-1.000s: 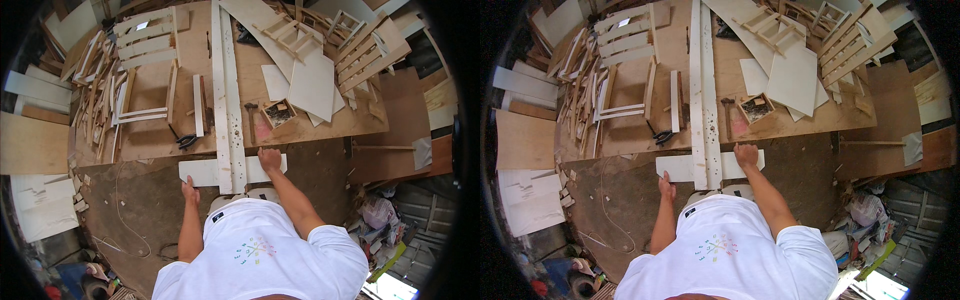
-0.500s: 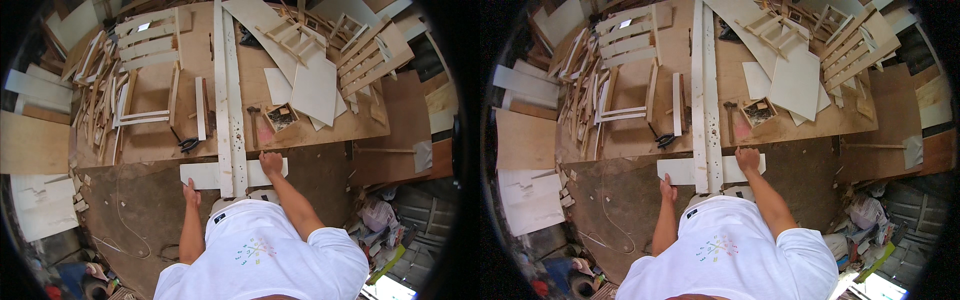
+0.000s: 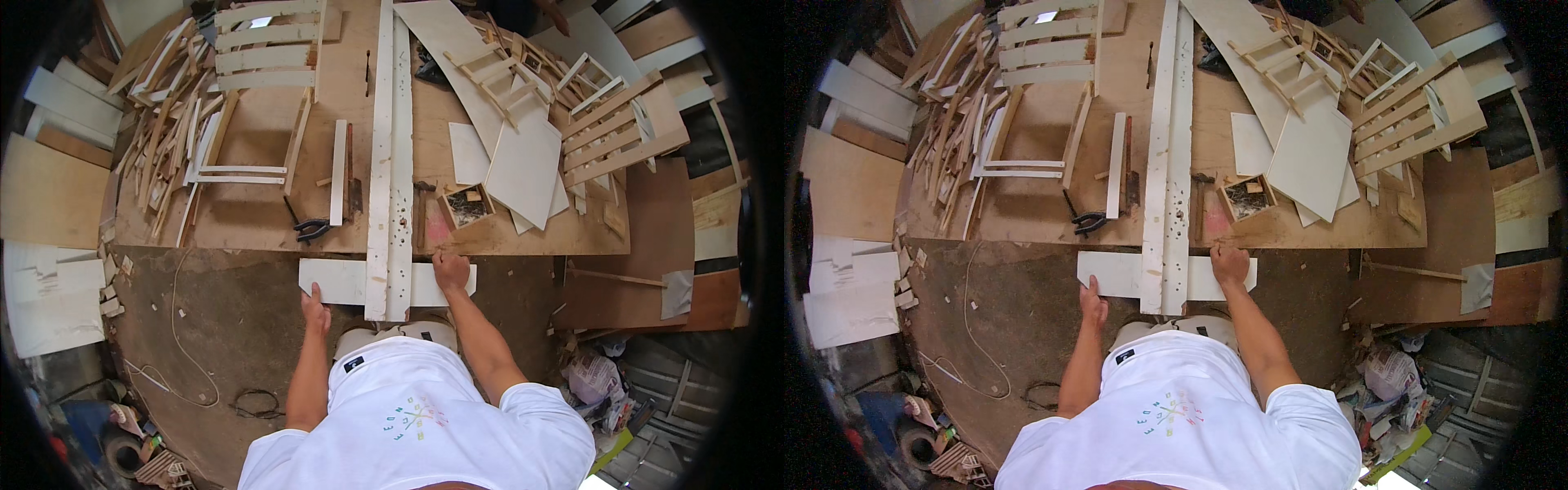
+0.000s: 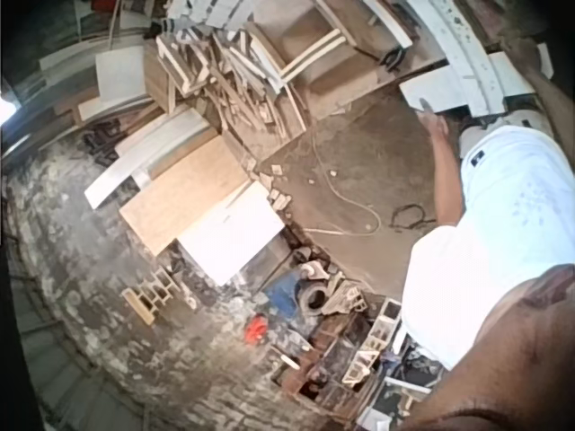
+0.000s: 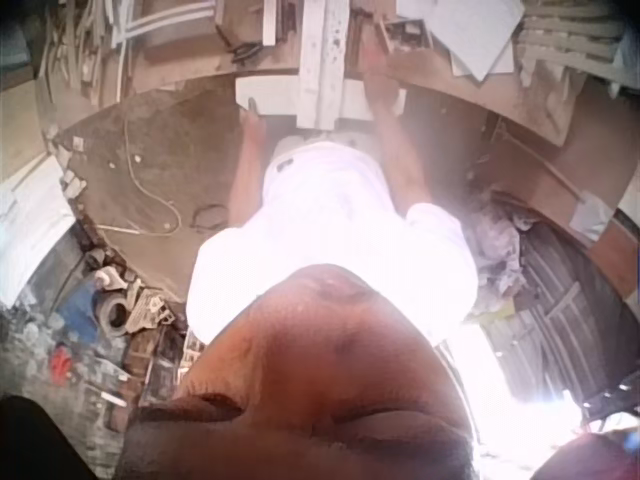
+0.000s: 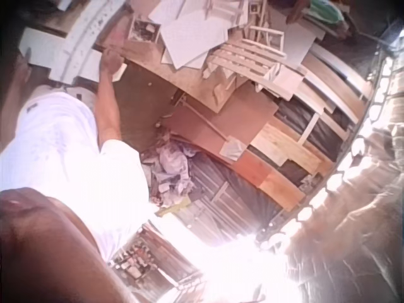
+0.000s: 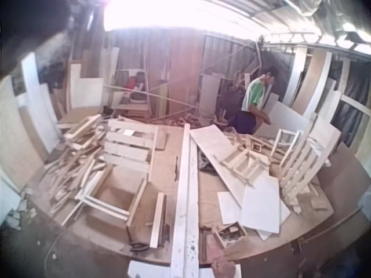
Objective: The person assembles pieces of wood into a larger structure by aligning them on a work table and hammering nails to secure the joints.
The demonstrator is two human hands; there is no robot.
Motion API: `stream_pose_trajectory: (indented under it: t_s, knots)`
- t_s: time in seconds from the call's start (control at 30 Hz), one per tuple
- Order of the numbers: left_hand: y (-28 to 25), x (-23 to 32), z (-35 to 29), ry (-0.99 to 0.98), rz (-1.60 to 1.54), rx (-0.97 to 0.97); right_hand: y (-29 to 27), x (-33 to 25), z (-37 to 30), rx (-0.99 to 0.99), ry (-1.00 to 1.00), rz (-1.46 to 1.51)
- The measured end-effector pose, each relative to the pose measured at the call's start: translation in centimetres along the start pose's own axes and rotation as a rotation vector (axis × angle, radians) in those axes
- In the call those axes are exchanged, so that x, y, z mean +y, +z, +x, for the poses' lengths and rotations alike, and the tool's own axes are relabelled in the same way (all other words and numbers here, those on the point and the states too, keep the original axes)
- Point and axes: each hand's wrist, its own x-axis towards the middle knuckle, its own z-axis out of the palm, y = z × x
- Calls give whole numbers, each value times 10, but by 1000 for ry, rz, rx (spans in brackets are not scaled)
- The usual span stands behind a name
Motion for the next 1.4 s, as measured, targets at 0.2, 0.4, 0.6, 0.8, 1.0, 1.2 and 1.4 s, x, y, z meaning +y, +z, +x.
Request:
stream_pose_trajectory:
  t_s: [0.2,0.4,0.6,0.8,1.0,1.2,1.4]
  knots:
    - [10,10,9,-6,-31,27,2,-11,13,-8,56,13]
    - [7,9,7,7,-93,11,-20,7,-18,53,-50,203]
    - [4,6,12,-2,-117,9,10,31,-64,381,693,538]
    - [8,19,11,-42,-106,-31,32,45,-66,150,1075,1100]
    - [12,4,8,-30,-147,-49,24,50,-48,194,979,1094]
    - [2,14,11,-75,84,-39,31,50,-57,208,966,986]
    - [5,24,9,-72,170,-21,55,46,-68,331,909,860]
